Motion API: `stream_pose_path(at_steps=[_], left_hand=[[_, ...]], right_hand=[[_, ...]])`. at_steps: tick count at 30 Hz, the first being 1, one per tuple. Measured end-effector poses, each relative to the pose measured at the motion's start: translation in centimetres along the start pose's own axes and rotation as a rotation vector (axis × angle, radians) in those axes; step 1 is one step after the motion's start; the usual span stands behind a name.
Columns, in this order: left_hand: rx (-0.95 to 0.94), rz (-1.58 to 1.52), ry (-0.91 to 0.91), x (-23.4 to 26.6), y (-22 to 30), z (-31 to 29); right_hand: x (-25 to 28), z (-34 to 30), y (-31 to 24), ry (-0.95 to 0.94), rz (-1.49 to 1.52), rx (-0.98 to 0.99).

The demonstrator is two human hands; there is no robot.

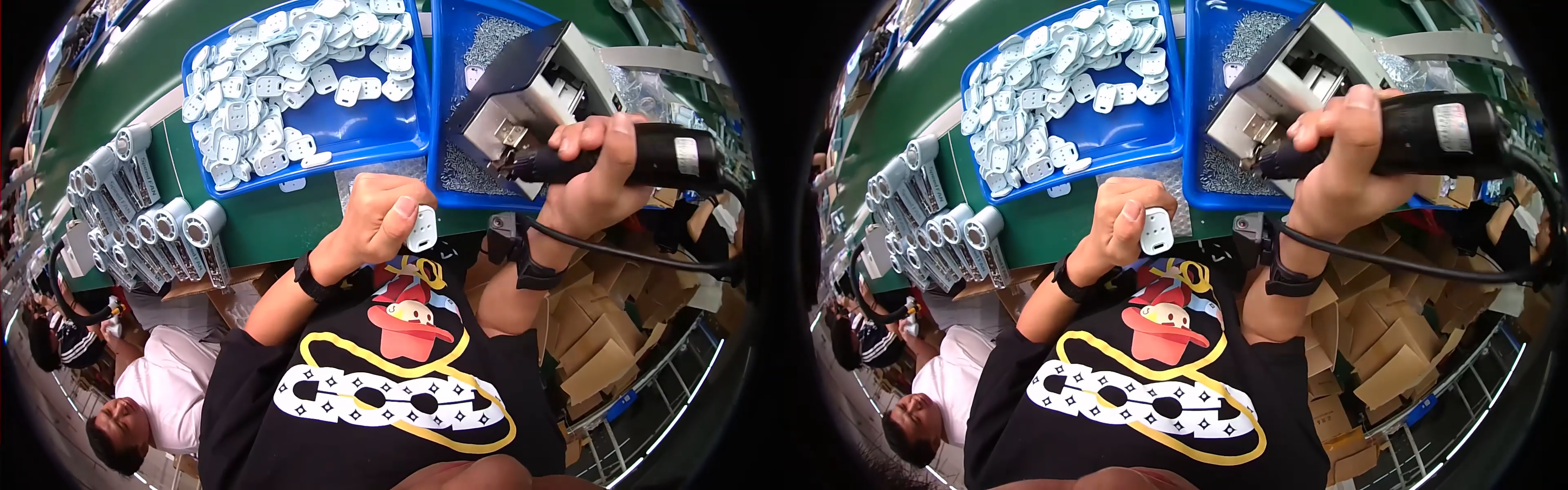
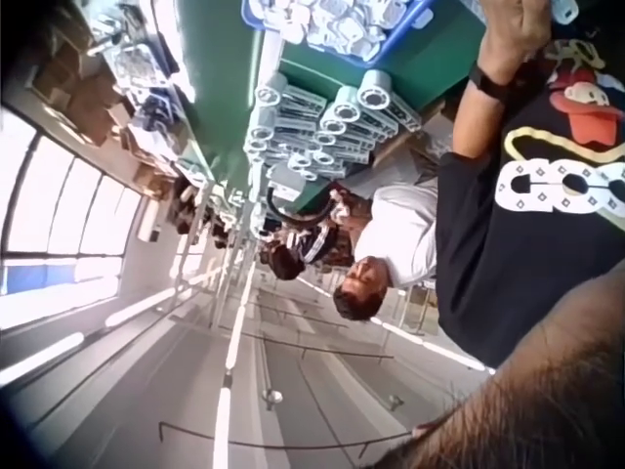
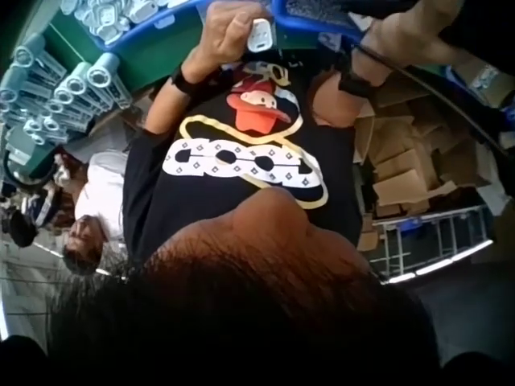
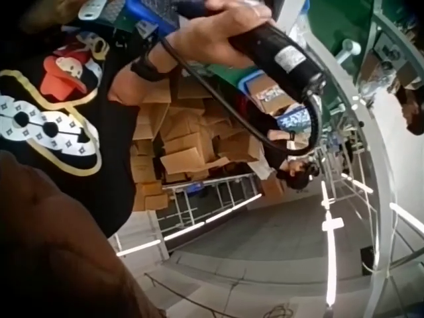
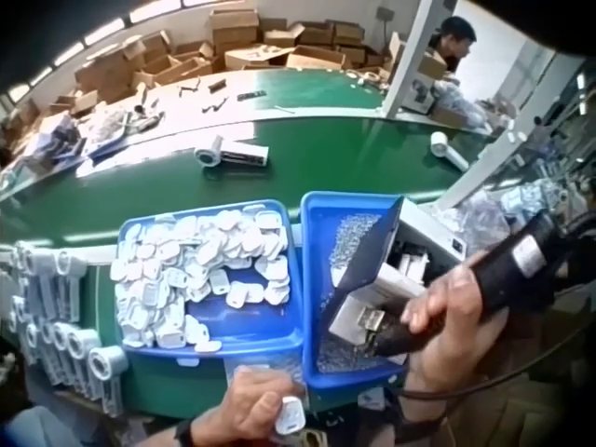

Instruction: Assembling small plastic housings using an electric screwdriver at a factory workbench.

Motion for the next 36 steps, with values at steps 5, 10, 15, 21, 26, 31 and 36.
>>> stream_pose_path(at_steps=[5,10,15,21,26,31,36], left_hand=[[-0.019,-0.001,0.032,0.0,-0.6,-0.2],[-0.019,-0.03,-0.016,0.3,-0.3,0.0],[-0.048,-0.036,-0.03,0.3,-0.2,0.3],[-0.072,-0.01,-0.027,0.3,-0.3,0.1],[-0.051,0.002,-0.008,0.3,-0.7,0.1],[-0.047,0.038,-0.031,0.1,-0.3,0.2],[-0.043,0.054,-0.038,0.1,-0.1,0.1]], right_hand=[[-0.3,-3.7,-1.6,-0.169,0.236,0.109],[-1.1,-2.9,-2.2,-0.02,-0.011,0.295],[-0.4,-1.3,-0.5,0.029,0.041,0.182],[-1.3,-5.5,-5.5,-0.234,0.388,0.002],[-2.0,-6.3,-7.6,-0.324,0.392,0.126],[-3.4,-6.5,-6.3,-0.417,0.383,0.079],[-2.8,-6.1,-5.7,-0.471,0.426,0.061]])
Point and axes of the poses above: each hand's wrist, its own z-axis towards the middle knuckle, its own x-axis out of the back of the hand, y = z × x, the point moved 3 cm from there along z, towards the middle knuckle, and after that the axes turned 5 degrees about -y, right-handed, at the moved point
